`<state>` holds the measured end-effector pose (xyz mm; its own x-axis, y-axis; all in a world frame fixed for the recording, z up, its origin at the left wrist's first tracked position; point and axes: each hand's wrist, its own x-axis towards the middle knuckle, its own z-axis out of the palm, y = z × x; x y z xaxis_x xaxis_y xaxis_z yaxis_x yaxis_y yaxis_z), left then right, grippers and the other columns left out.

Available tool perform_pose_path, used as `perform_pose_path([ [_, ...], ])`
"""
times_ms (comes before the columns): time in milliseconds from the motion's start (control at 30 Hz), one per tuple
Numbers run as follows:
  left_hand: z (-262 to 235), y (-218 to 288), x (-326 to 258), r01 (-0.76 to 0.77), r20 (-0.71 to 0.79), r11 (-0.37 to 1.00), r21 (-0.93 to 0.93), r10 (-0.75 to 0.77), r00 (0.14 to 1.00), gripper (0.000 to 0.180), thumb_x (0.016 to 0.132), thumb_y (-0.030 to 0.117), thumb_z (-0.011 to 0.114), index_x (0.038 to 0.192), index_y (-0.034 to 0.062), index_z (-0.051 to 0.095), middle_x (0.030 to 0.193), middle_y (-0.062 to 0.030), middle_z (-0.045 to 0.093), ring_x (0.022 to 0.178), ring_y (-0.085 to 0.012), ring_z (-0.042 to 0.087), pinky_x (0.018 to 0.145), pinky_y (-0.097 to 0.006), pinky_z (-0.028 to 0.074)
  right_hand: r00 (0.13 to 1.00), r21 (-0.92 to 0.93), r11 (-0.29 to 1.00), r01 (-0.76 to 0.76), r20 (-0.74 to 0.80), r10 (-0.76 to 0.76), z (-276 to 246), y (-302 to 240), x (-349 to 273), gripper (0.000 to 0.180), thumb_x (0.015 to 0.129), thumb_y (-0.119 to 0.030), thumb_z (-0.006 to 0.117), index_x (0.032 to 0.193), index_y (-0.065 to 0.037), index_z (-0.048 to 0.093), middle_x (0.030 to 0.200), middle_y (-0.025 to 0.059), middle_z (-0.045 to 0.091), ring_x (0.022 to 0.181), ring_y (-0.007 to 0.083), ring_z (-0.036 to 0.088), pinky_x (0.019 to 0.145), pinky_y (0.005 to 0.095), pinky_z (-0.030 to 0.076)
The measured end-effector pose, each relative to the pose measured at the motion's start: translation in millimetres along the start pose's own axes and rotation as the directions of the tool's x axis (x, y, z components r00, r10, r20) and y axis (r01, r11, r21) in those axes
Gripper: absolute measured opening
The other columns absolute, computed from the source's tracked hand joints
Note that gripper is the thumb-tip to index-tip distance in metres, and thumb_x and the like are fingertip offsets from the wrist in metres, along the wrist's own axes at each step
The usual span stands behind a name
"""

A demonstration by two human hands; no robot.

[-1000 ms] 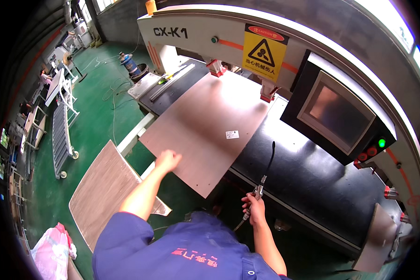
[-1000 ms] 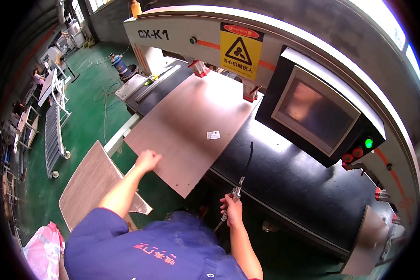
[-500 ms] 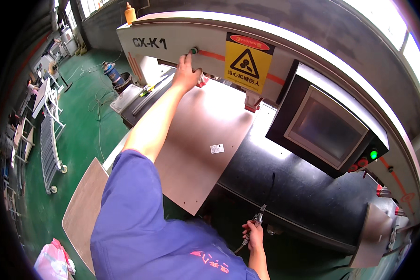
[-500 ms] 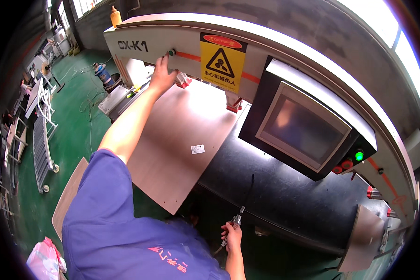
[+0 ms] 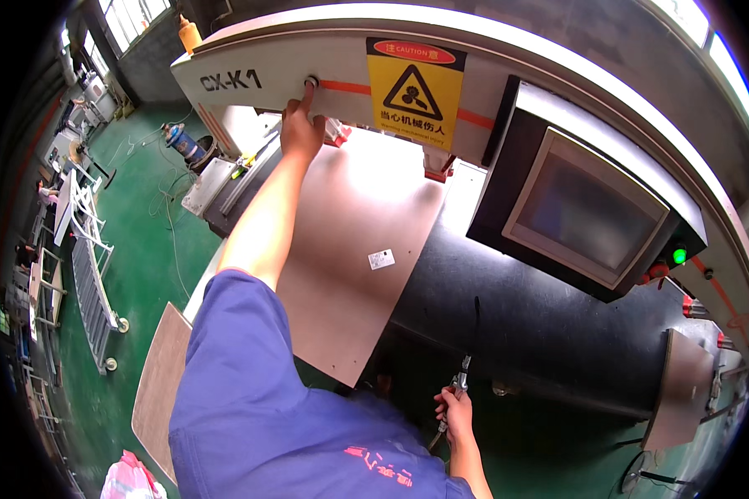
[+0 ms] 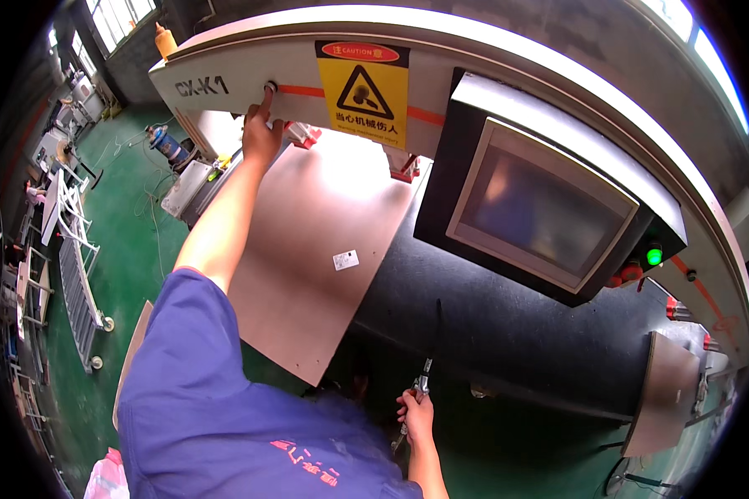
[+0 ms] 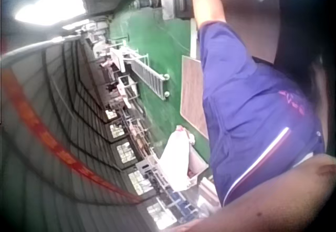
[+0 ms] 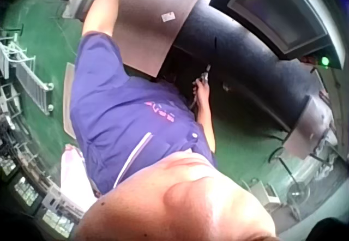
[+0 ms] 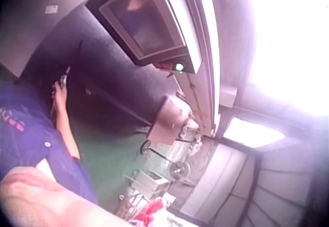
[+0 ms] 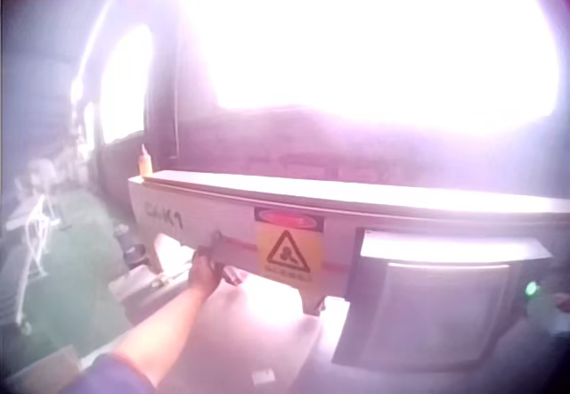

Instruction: The person operates a wood-panel processing machine by positioning a panel under the clamps, pressing a button to start the cycle, and moving the panel to a side table.

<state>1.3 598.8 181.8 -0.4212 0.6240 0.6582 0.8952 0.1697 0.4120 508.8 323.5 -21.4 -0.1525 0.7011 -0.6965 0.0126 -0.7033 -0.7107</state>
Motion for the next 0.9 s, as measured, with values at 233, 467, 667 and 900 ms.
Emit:
perform_pose_path([
  [233,-9.7,8.6,-36.2,0.019,0.168,0.998,-0.062,-0.008,0.986,0.073,0.080,0.027,0.067,0.140,0.0087,0.030,0.134,-0.0264,0.037,0.125,-0.0419,0.040,0.102,-0.045,0.038,0.998,-0.099,0.995,0.031,0.066,-0.024,-6.8,9.4,-16.4,0.017,0.091,-0.019,0.055,0.099,-0.004,0.053,0.079,0.0059,0.061,0.057,0.0094,0.053,0.046,0.0224,0.043],
  [467,-29.3,21.3,-231.9,-0.151,0.855,0.973,0.177,-0.076,0.514,0.081,0.079,0.046,0.066,0.141,0.0052,0.032,0.143,-0.0253,0.030,0.133,-0.0400,0.029,0.107,-0.047,0.034,0.994,-0.126,0.991,0.044,0.101,-0.031,-17.2,39.1,-50.0,0.026,0.093,-0.030,0.053,0.103,-0.006,0.053,0.078,0.0040,0.058,0.060,0.0092,0.052,0.046,0.0233,0.044],
  [667,-55.9,44.9,-313.7,-0.199,0.902,0.901,0.384,-0.320,0.290,0.110,0.070,0.064,0.067,0.146,0.0023,0.019,0.148,-0.0256,0.022,0.134,-0.0426,0.027,0.109,-0.045,0.030,0.991,-0.038,0.998,0.042,0.131,-0.037,-40.9,67.1,-85.0,0.036,0.095,-0.044,0.045,0.103,-0.010,0.049,0.081,0.0035,0.051,0.068,0.0111,0.048,0.046,0.0263,0.049],
  [900,-40.4,45.8,-330.9,-0.200,0.848,0.844,0.497,-0.423,0.319,0.119,0.063,0.062,0.076,0.147,0.0027,0.016,0.151,-0.0245,0.017,0.134,-0.0432,0.031,0.107,-0.044,0.036,0.986,-0.209,0.966,0.151,0.107,-0.131,-56.3,84.9,-107.5,0.042,0.096,-0.048,0.043,0.102,-0.007,0.050,0.081,0.0046,0.053,0.072,0.0126,0.055,0.046,0.0267,0.050],
])
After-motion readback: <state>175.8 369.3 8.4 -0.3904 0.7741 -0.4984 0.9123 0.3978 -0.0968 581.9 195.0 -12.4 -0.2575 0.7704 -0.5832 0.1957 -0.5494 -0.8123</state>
